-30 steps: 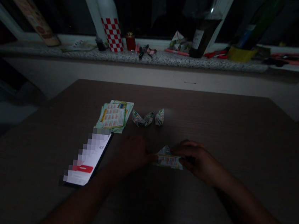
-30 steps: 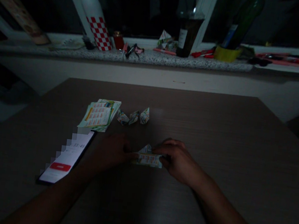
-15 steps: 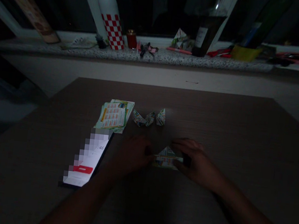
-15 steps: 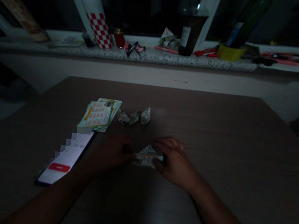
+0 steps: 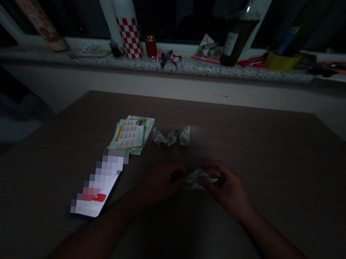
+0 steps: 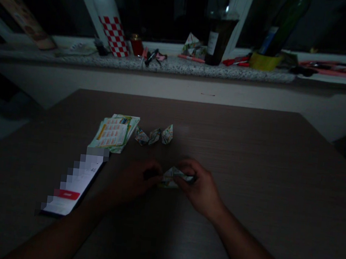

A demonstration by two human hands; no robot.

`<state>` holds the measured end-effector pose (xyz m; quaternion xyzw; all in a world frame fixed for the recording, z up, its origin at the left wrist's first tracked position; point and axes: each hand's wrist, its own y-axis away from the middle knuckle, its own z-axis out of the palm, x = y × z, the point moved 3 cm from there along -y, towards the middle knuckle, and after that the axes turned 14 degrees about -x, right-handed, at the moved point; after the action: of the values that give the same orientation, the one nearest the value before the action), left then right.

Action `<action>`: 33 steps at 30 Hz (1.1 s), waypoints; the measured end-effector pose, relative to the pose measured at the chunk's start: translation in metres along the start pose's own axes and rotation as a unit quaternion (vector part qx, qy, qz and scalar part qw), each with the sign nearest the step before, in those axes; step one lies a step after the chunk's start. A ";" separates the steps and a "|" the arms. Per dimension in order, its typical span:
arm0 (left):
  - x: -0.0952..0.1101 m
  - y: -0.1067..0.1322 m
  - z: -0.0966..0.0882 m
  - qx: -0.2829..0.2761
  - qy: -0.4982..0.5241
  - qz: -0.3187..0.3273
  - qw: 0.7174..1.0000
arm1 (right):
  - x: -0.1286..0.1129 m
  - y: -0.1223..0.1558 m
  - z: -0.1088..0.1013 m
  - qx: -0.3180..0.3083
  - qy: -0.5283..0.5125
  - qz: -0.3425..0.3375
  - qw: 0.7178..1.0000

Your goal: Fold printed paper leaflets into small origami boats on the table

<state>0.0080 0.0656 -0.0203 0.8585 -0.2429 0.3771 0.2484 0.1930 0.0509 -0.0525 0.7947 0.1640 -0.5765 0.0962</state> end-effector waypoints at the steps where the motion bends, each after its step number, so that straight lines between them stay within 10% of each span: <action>1: -0.001 0.000 0.000 0.013 0.030 -0.002 0.999 | 0.000 0.000 -0.002 0.022 -0.025 0.004 0.999; 11: 0.001 0.002 0.000 0.106 0.173 -0.047 0.978 | -0.011 0.003 -0.007 0.102 -0.169 0.029 0.980; 33: 0.000 0.002 0.018 0.039 0.194 -0.002 0.980 | -0.015 0.004 -0.004 0.130 -0.161 0.027 0.978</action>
<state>0.0168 0.0534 -0.0302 0.7788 -0.1734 0.5446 0.2582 0.1939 0.0462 -0.0375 0.7015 0.0486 -0.7103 0.0323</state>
